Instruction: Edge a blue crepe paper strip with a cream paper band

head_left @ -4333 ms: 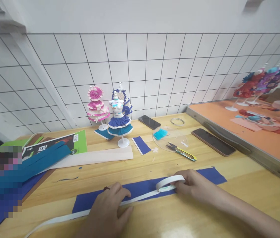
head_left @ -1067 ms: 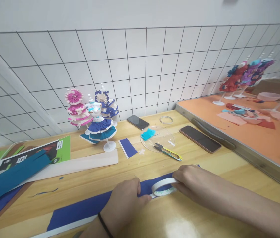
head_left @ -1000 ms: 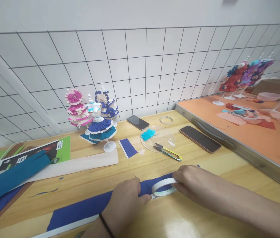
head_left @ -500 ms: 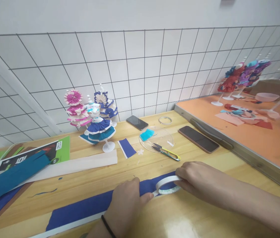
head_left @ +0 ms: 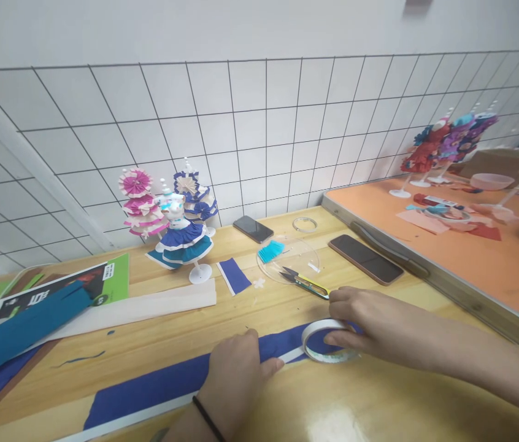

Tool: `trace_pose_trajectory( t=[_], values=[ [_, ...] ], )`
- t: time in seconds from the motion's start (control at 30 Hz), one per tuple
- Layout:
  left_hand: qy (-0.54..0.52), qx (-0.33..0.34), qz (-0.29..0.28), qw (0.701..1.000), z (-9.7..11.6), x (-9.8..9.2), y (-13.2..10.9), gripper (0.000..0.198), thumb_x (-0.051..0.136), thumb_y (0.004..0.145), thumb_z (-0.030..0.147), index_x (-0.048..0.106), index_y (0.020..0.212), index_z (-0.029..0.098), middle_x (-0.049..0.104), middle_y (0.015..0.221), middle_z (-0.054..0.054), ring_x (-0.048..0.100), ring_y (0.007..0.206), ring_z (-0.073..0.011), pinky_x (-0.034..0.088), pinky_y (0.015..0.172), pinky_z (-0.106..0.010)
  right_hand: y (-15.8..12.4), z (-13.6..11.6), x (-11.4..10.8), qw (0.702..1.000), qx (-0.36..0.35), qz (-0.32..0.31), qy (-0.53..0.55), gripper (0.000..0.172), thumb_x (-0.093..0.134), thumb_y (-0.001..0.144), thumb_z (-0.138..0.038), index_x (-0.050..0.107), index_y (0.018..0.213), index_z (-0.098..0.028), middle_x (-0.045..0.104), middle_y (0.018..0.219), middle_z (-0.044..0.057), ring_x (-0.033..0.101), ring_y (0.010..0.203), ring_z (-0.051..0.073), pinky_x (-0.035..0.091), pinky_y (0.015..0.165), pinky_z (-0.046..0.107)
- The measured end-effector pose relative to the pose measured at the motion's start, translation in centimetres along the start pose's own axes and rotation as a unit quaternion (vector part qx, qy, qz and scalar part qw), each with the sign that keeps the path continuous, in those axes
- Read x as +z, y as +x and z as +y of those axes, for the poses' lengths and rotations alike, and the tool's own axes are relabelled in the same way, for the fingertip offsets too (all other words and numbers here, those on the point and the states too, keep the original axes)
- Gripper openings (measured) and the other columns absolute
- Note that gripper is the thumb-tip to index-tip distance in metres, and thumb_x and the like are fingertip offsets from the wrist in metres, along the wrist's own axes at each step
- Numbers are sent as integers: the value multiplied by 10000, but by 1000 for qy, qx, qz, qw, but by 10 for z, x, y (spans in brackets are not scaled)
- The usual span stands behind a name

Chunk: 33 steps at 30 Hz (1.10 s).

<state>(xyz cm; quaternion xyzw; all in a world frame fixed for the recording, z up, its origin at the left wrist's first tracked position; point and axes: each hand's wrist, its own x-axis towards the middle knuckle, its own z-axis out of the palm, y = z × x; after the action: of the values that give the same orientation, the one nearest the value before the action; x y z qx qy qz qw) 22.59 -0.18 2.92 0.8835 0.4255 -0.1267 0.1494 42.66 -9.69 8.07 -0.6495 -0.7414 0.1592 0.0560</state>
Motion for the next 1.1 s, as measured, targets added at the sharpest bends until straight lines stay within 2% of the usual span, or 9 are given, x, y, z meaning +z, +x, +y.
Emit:
trace_pose_trajectory(
  t=[0.13, 0.27, 0.37, 0.5, 0.67, 0.8, 0.97, 1.1],
  values=[
    [-27, 17, -16, 999, -4, -6, -2, 363, 507, 710, 523, 565, 814, 180, 657, 811, -83, 605, 774, -272, 394, 600, -325, -4, 8, -5, 996, -3, -28, 86, 323, 461, 844, -455, 545, 687, -185, 561, 732, 13, 521, 635, 133, 377, 570, 226],
    [-78, 39, -53, 995, -12, -14, -3, 343, 548, 652, 534, 533, 766, 210, 642, 805, -28, 577, 731, -220, 357, 552, -279, -10, 16, -2, 990, 36, -49, 125, 409, 398, 849, -517, 507, 645, -179, 535, 686, -6, 461, 561, 111, 331, 496, 212],
    [-96, 45, -59, 993, -17, -14, -3, 323, 584, 623, 499, 518, 764, 216, 636, 797, -8, 562, 718, -202, 337, 545, -265, -12, 20, 1, 984, 36, -79, 153, 429, 386, 845, -539, 522, 663, -175, 524, 653, -21, 437, 543, 101, 309, 474, 200],
    [-99, 58, -46, 992, -20, -10, -5, 221, 568, 654, 400, 524, 773, 218, 637, 787, -3, 551, 715, -190, 324, 549, -260, -11, 20, 3, 986, 27, -88, 138, 430, 402, 843, -530, 546, 661, -168, 503, 589, -34, 409, 504, 90, 289, 463, 198],
    [-96, 48, -22, 994, -23, -10, -9, 161, 534, 687, 362, 567, 784, 238, 649, 788, 5, 557, 724, -184, 331, 573, -261, -9, 10, -1, 993, -5, -75, 96, 404, 395, 869, -473, 586, 684, -169, 525, 573, -19, 427, 487, 94, 286, 457, 200],
    [-104, 67, 0, 992, -14, -10, -8, 111, 513, 683, 280, 590, 755, 244, 645, 737, 20, 551, 696, -163, 325, 578, -252, -8, 7, 2, 997, -35, -61, 45, 350, 411, 878, -404, 550, 652, -177, 528, 563, -22, 435, 480, 93, 287, 460, 197],
    [-169, 130, -19, 977, 7, -4, 1, 115, 462, 673, 189, 573, 677, 221, 595, 605, 43, 509, 586, -119, 304, 528, -223, -5, 8, 6, 998, -42, -41, 7, 310, 427, 874, -393, 557, 682, -188, 602, 609, -5, 488, 496, 104, 300, 473, 201],
    [-192, 140, -9, 971, 15, 3, 8, 122, 459, 673, 188, 577, 663, 215, 588, 589, 43, 496, 564, -112, 299, 514, -219, -2, 7, 6, 998, -44, -32, -14, 294, 433, 873, -363, 585, 692, -187, 626, 607, 6, 515, 494, 112, 294, 466, 207]
  ],
)
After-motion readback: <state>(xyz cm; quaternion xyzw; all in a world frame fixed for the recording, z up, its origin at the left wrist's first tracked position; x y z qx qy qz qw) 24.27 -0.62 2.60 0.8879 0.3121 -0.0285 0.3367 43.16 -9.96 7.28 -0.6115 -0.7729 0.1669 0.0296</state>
